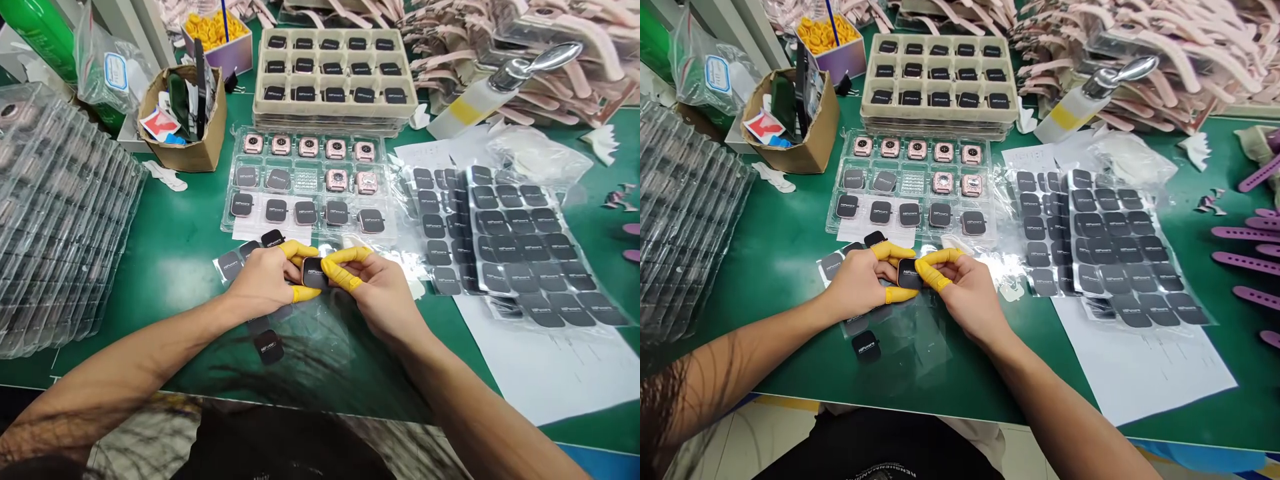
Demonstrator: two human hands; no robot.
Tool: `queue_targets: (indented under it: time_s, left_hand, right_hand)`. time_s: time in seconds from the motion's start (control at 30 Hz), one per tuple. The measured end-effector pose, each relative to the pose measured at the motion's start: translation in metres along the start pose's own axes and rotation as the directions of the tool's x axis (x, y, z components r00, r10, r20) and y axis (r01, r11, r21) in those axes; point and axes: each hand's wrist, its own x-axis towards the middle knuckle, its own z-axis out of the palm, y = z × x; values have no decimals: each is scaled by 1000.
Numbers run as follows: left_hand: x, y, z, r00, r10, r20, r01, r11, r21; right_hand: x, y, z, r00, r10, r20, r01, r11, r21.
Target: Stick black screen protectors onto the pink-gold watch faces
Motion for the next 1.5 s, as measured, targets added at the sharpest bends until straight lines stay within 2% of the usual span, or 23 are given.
queue_targets:
  time_s: [0.5, 0.77, 0.83, 0.93, 1.0, 1.03, 1.1, 1.13, 1.17, 1.2, 1.23, 1.27, 1.33, 1.37, 1.43, 1.5]
  left_hand:
    - [-2, 0, 1, 1000, 5, 10, -5, 1000, -14]
    - [0, 0, -1, 999, -31, 36, 31, 1000, -6]
    - [-1, 1, -1, 999, -30, 34, 30, 1000, 2]
    - [-2, 1, -1, 999, -37, 27, 37, 999, -11]
    - [-2, 1, -1, 998, -54, 23, 55, 997, -51]
    - [-2, 0, -1, 998, -65, 26, 67, 995, -81]
    - [-1, -1, -2, 996, -82, 33, 86, 983, -163]
    - [-1, -1, -2, 995, -91, 36, 97, 973, -209]
    - [0, 0, -2, 994, -104, 35, 109, 961, -255]
    - [1, 0, -3, 992, -120, 34, 125, 948, -293]
    - [1, 1, -3, 990, -139, 32, 141, 936, -321]
    - [0, 2, -3, 987, -155, 30, 156, 928, -338]
    - [-4, 2, -4, 987, -162, 26, 160, 915, -370]
    - [-7, 2, -6, 989, -147, 18, 142, 906, -399]
    - [-11, 3, -12, 995, -92, -32, 67, 884, -463]
    - [-11, 6, -22, 991, -22, -135, -42, 887, -460]
  right_hand:
    - [0, 6, -2, 999, -22, 23, 23, 999, -48]
    - [1, 5, 2, 1000, -20, 16, 21, 998, -67]
    - [-1, 6, 3, 999, -44, -16, 43, 996, -80]
    - [-7, 9, -2, 981, -139, -133, 120, 983, -141]
    - [-10, 13, -8, 932, -331, -147, 274, 910, -310]
    - [-10, 15, -12, 885, -459, -76, 386, 816, -430]
    - [-8, 19, -18, 743, -631, 222, 606, 495, -623]
    - [-6, 20, -21, 676, -640, 365, 670, 327, -667]
    - [-4, 20, -23, 642, -622, 448, 682, 198, -703]
    - [-2, 20, -25, 643, -613, 459, 649, 117, -752]
    - [-1, 19, -27, 658, -627, 417, 587, 80, -806]
    - [0, 18, -29, 662, -663, 350, 527, 80, -846]
    - [-1, 16, -29, 641, -720, 267, 516, 146, -844]
    - [-1, 16, -29, 629, -723, 286, 571, 179, -801]
    - [-2, 17, -24, 606, -679, 415, 698, 204, -687]
    - [-3, 20, -17, 582, -597, 552, 755, 144, -640]
